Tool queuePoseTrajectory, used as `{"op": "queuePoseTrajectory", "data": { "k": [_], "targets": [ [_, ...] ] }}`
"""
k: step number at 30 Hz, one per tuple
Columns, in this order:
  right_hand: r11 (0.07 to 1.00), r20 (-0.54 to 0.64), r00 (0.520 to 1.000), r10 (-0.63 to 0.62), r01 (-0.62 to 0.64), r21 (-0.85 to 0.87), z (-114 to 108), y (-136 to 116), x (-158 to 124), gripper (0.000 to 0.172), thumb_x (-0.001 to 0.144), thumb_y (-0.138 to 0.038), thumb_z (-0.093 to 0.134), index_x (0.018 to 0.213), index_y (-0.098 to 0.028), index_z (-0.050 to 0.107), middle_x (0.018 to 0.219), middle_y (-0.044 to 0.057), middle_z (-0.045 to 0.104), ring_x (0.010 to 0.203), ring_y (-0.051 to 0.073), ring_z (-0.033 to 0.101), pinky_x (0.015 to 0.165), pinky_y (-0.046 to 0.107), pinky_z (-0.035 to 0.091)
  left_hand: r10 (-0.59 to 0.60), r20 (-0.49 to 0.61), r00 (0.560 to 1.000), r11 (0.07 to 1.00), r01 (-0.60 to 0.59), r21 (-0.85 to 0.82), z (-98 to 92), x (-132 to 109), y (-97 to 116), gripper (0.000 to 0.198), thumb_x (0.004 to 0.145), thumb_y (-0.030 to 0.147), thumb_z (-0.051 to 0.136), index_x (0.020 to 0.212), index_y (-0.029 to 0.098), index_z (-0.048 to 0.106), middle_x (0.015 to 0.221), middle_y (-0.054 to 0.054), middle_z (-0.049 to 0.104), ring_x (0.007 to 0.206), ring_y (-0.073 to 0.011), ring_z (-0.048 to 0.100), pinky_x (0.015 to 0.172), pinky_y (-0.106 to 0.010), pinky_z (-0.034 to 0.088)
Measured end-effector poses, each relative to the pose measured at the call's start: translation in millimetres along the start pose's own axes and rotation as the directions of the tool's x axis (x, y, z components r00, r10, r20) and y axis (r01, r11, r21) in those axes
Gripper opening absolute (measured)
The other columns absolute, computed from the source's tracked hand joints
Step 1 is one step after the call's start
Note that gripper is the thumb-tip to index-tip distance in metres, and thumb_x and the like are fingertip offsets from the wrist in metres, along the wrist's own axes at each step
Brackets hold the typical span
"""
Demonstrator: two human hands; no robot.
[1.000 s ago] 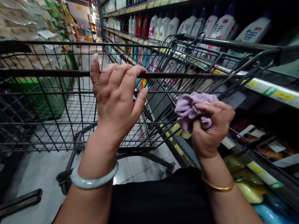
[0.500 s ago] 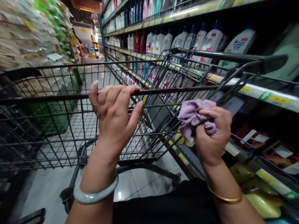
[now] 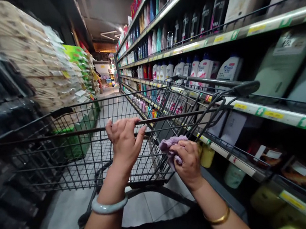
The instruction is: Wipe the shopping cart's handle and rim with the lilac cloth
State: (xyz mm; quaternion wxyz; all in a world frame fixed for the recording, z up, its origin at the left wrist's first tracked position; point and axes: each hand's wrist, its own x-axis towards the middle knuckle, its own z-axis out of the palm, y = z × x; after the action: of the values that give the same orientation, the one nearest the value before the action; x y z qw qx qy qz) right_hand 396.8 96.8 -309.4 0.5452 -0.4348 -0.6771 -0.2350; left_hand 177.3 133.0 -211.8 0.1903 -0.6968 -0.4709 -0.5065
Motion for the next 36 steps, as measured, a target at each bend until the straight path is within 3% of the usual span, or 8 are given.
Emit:
{"op": "queuePoseTrajectory", "data": {
  "k": [4,10,14,20,28,30,33,36],
  "targets": [
    [1.000,-0.015,1.000,0.000,0.000,0.009,7,-4,-6,0.032,0.081,-0.011,0.067,0.104,-0.031,0.072,0.107,0.004,0.069,0.102,0.028,0.062,0.088,0.045,0.055,-0.056,0.117,0.992,0.998,0.051,0.047,-6.7,4,2,0.027,0.102,0.050,0.053,0.116,0.030,0.066,0.113,-0.006,0.071,0.118,-0.0289,0.059,0.128,-0.058,0.017],
    [0.997,-0.045,0.998,-0.046,0.048,0.061,2,-7,-2,0.035,0.080,-0.005,0.062,0.098,-0.033,0.071,0.099,0.002,0.072,0.095,0.027,0.065,0.083,0.043,0.057,-0.088,0.151,0.985,0.993,0.074,0.096,-12.5,10,7,0.026,0.098,0.047,0.058,0.113,0.027,0.066,0.114,-0.010,0.071,0.121,-0.0323,0.058,0.127,-0.061,0.022],
    [0.995,-0.091,0.996,0.025,-0.016,0.100,-22,9,26,0.032,0.076,-0.001,0.058,0.092,-0.026,0.071,0.096,0.003,0.068,0.095,0.024,0.064,0.082,0.039,0.057,-0.108,0.170,0.980,0.991,0.092,0.096,-14.0,11,10,0.026,0.098,0.046,0.058,0.112,0.026,0.065,0.114,-0.011,0.070,0.122,-0.0322,0.058,0.127,-0.061,0.022],
    [0.987,-0.256,0.954,0.159,-0.152,0.048,-52,24,76,0.030,0.079,-0.005,0.058,0.098,-0.021,0.074,0.107,0.007,0.066,0.108,0.026,0.058,0.096,0.045,0.049,-0.124,0.164,0.979,0.990,0.110,0.091,-17.8,10,13,0.024,0.099,0.046,0.057,0.109,0.026,0.065,0.113,-0.010,0.070,0.122,-0.0322,0.057,0.130,-0.059,0.020],
    [0.992,0.000,0.996,0.086,-0.085,0.088,-46,15,63,0.033,0.074,-0.004,0.056,0.092,-0.024,0.076,0.098,0.006,0.070,0.102,0.025,0.060,0.092,0.039,0.049,-0.137,0.089,0.987,0.985,0.127,0.116,-14.5,11,7,0.024,0.100,0.042,0.056,0.106,0.022,0.069,0.104,-0.009,0.070,0.114,-0.0303,0.058,0.130,-0.057,0.020],
    [0.983,-0.117,0.980,0.162,-0.149,0.110,-52,20,75,0.030,0.075,-0.007,0.056,0.092,-0.023,0.075,0.101,0.006,0.069,0.105,0.025,0.060,0.094,0.041,0.049,-0.146,0.054,0.988,0.983,0.138,0.122,-11.1,11,5,0.026,0.101,0.043,0.055,0.104,0.022,0.070,0.103,-0.009,0.069,0.114,-0.0302,0.057,0.131,-0.056,0.019],
    [0.961,-0.337,0.901,0.275,-0.243,0.134,-54,25,96,0.027,0.076,-0.009,0.056,0.093,-0.022,0.074,0.104,0.005,0.067,0.107,0.025,0.061,0.098,0.043,0.047,-0.176,-0.010,0.984,0.976,0.176,0.126,-5.7,8,4,0.031,0.103,0.046,0.052,0.096,0.021,0.069,0.098,-0.009,0.068,0.112,-0.0305,0.058,0.130,-0.057,0.020],
    [0.965,-0.388,0.884,0.261,-0.246,0.089,-41,21,97,0.025,0.078,-0.009,0.057,0.094,-0.022,0.071,0.102,0.005,0.066,0.106,0.024,0.061,0.097,0.042,0.048,-0.202,-0.070,0.977,0.972,0.209,0.110,-2.1,9,5,0.037,0.106,0.047,0.046,0.089,0.022,0.067,0.094,-0.008,0.068,0.107,-0.0300,0.059,0.128,-0.060,0.022]
  ]
}}
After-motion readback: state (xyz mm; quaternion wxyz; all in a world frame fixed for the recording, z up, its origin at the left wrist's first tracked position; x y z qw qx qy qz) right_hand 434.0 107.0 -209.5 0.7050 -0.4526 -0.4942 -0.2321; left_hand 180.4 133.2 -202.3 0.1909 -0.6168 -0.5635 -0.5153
